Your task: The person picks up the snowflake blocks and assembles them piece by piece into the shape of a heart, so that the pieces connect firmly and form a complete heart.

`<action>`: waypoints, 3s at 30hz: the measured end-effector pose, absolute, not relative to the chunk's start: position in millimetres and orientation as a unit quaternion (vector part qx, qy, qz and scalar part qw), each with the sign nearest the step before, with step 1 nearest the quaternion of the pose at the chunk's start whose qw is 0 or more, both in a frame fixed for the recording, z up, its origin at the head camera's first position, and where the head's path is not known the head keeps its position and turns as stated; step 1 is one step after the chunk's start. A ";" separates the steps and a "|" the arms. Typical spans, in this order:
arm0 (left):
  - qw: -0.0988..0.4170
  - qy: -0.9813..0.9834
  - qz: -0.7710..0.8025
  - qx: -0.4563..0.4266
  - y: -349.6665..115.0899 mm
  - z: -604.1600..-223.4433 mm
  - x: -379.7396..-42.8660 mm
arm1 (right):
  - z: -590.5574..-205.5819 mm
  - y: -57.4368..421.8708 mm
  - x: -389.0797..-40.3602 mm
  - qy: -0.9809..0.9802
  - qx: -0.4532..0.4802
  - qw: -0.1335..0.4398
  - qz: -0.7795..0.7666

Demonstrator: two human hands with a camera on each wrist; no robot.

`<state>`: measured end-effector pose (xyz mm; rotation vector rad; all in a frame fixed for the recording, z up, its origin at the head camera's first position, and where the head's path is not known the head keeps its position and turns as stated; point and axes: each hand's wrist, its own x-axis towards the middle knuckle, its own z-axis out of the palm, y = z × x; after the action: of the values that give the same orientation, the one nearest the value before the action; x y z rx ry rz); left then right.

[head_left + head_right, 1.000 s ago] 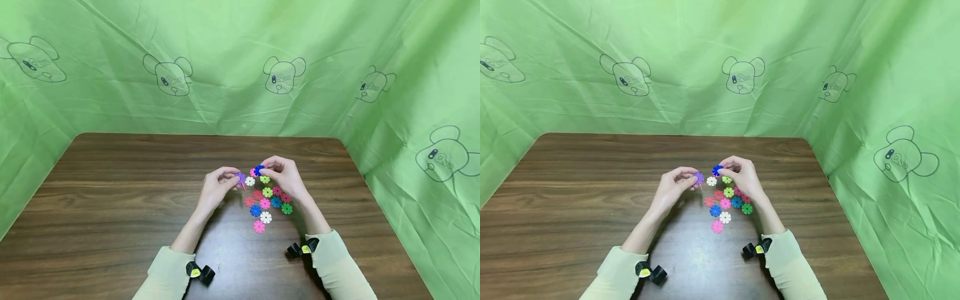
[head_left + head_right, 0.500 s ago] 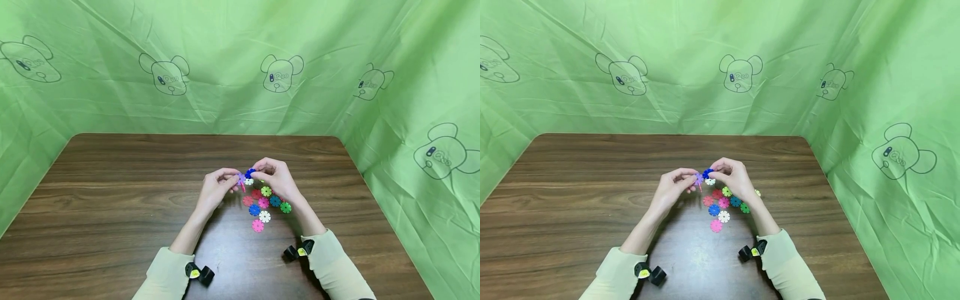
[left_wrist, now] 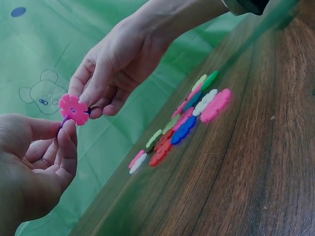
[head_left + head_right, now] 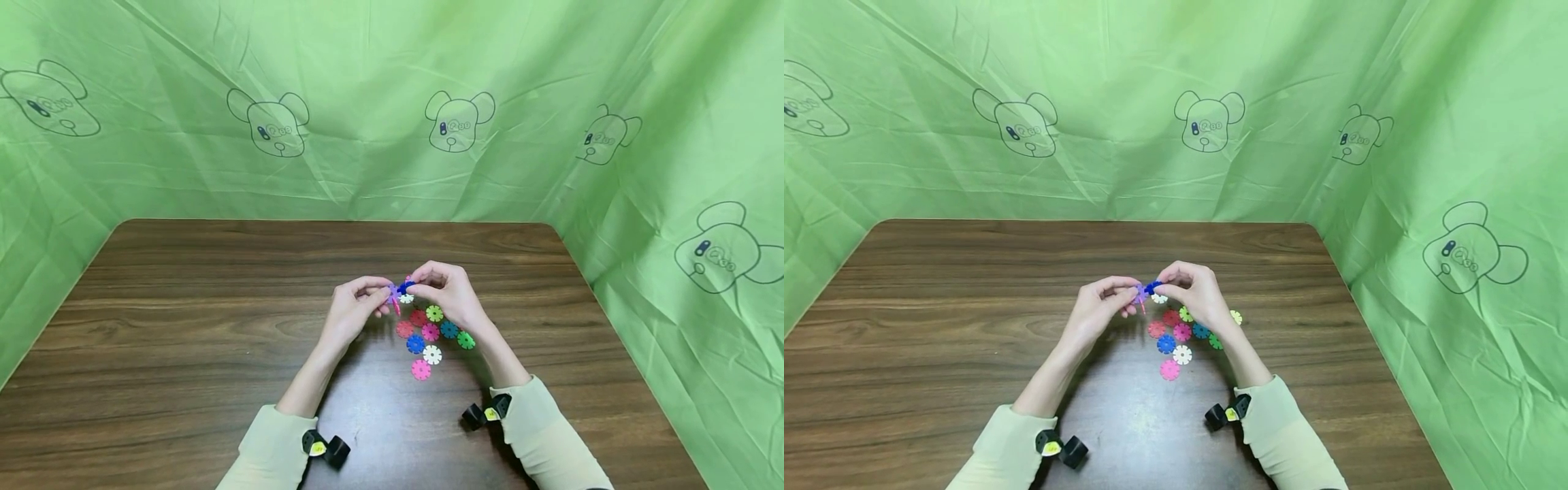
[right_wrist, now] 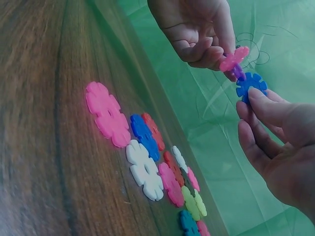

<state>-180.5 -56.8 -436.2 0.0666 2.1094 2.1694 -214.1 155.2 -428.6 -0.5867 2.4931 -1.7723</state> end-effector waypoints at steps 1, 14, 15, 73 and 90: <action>0.058 0.695 0.716 0.022 -56.8 -436.3 -180.4 | -428.7 154.9 -214.0 0.801 -0.189 0.012 -0.568; 0.048 0.692 0.719 0.025 -57.8 -440.3 -179.5 | -433.2 147.4 -211.9 0.801 -0.186 -0.002 -0.570; 0.047 0.691 0.721 0.025 -57.8 -440.7 -179.5 | -433.6 147.0 -212.0 0.802 -0.185 -0.002 -0.567; 0.064 0.637 0.768 -0.011 -59.7 -436.2 -179.8 | -435.8 182.5 -228.8 0.852 -0.128 -0.006 -0.507; 0.058 0.624 0.779 -0.019 -61.0 -435.8 -182.4 | -445.4 187.9 -233.8 0.908 -0.124 0.036 -0.397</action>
<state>-182.4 -61.0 -435.8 -0.0564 1.8914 2.3605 -233.8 187.9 -445.4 -0.3820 2.7897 -1.2202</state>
